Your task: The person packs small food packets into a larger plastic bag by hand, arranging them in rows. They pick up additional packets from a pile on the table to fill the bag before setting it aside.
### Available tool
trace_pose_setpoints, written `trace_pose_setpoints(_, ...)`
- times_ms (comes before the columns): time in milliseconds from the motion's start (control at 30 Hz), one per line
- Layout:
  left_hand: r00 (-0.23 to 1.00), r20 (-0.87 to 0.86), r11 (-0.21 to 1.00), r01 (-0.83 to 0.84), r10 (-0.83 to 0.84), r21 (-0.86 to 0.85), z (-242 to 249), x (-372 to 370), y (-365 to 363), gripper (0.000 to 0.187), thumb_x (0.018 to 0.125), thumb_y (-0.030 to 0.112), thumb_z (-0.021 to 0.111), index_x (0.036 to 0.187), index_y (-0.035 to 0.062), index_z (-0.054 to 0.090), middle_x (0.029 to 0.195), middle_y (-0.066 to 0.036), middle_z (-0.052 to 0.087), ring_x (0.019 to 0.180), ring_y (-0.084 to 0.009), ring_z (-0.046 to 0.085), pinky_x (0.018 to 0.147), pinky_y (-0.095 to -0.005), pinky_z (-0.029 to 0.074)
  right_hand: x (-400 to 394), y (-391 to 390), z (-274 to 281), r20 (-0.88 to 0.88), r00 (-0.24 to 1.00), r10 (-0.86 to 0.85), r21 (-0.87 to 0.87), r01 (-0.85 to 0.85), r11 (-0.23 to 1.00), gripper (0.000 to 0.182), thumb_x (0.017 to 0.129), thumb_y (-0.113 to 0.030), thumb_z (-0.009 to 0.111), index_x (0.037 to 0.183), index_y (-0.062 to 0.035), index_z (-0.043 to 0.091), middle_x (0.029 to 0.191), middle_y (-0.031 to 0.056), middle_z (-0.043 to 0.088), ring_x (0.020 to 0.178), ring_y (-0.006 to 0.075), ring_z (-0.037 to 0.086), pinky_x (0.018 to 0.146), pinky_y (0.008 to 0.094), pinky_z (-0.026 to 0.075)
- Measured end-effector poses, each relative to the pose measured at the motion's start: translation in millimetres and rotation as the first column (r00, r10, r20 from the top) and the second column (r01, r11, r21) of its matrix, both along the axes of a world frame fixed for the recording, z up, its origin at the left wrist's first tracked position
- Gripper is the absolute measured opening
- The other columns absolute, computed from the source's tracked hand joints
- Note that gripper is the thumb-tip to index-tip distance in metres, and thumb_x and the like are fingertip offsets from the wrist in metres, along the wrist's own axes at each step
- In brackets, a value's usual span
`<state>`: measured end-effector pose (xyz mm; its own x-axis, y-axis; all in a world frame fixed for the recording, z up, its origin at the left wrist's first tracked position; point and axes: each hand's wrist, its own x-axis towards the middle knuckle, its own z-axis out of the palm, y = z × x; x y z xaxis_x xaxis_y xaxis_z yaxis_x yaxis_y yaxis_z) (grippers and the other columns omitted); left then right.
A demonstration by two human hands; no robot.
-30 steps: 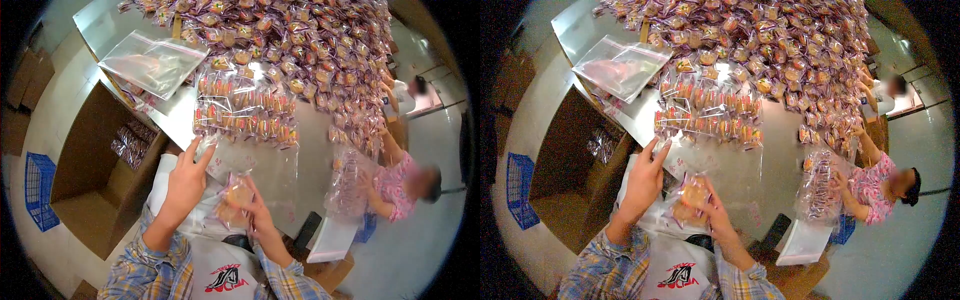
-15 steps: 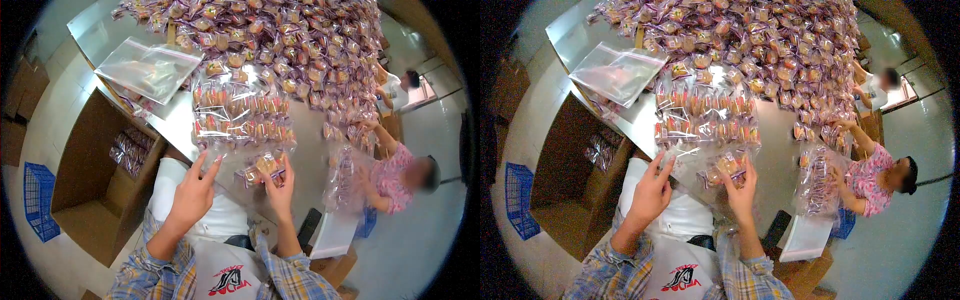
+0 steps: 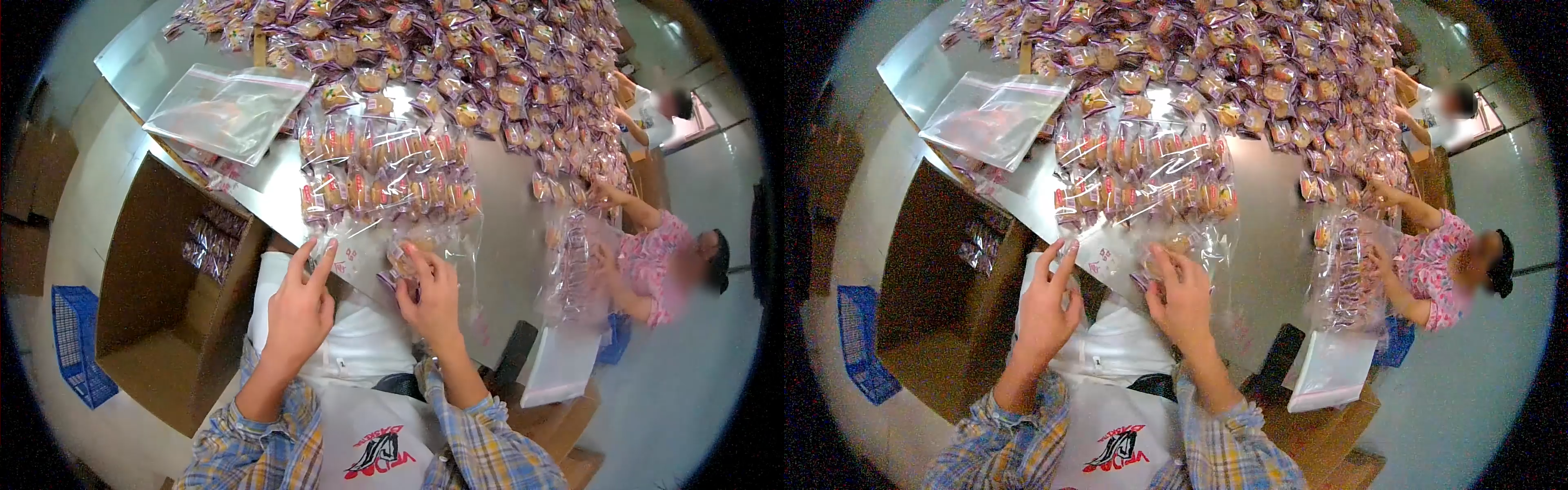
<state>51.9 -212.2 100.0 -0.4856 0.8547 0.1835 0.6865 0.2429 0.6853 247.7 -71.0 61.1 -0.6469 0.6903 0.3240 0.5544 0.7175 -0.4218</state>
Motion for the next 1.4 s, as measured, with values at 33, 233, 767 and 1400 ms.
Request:
trace_pose_setpoints(33,1.0,0.008,1.0,-0.005,0.005,-0.023,0.1,-1.4,-0.1,0.073,0.082,-0.005,0.065,0.151,0.016,0.055,0.149,-0.018,0.053,0.085,-0.0301,0.071,0.074,-0.0404,0.059,-1.4,1.3,-1.3,-0.035,0.999,0.012,0.008,-0.012,1.0,0.065,0.084,-0.015,0.076,0.146,-0.0119,0.057,0.13,0.0157,0.062,0.117,0.036,0.06,0.103,0.048,0.047)
trace_pose_setpoints(233,0.998,0.048,0.996,-0.029,0.033,-0.081,-0.7,-11.5,-5.2,0.069,0.085,-0.003,0.067,0.151,0.0095,0.053,0.149,-0.016,0.053,0.09,-0.0293,0.069,0.083,-0.0371,0.058,-14.0,11.2,-10.1,-0.166,0.98,0.108,-0.077,-0.122,0.989,0.061,0.084,-0.017,0.079,0.139,-0.0032,0.057,0.136,0.0192,0.06,0.12,0.0392,0.06,0.102,0.0485,0.049)
trace_pose_setpoints(767,0.966,-0.127,0.926,0.253,-0.226,0.28,-4.1,56.4,-14.6,0.037,0.075,0.004,0.081,0.111,0.0057,0.074,0.087,-0.006,0.064,0.074,-0.0268,0.059,0.069,-0.0387,0.045,-45.6,29.6,-19.1,-0.02,0.968,0.249,-0.098,-0.249,0.963,0.096,0.081,-0.033,0.079,0.159,0.0006,0.034,0.156,0.027,0.046,0.116,0.04,0.063,0.099,0.0509,0.047)
trace_pose_setpoints(1400,0.912,0.404,0.92,-0.215,0.069,0.328,-77.4,40.9,76.8,0.047,0.09,-0.006,0.054,0.135,0.0005,0.066,0.145,-0.017,0.062,0.142,-0.0337,0.051,0.116,-0.044,0.039,-26.5,34.3,-45.6,-0.549,0.834,-0.061,-0.363,-0.172,0.916,0.069,0.083,-0.01,0.079,0.147,-0.0041,0.052,0.148,0.0206,0.056,0.14,0.0369,0.052,0.116,0.0466,0.041)
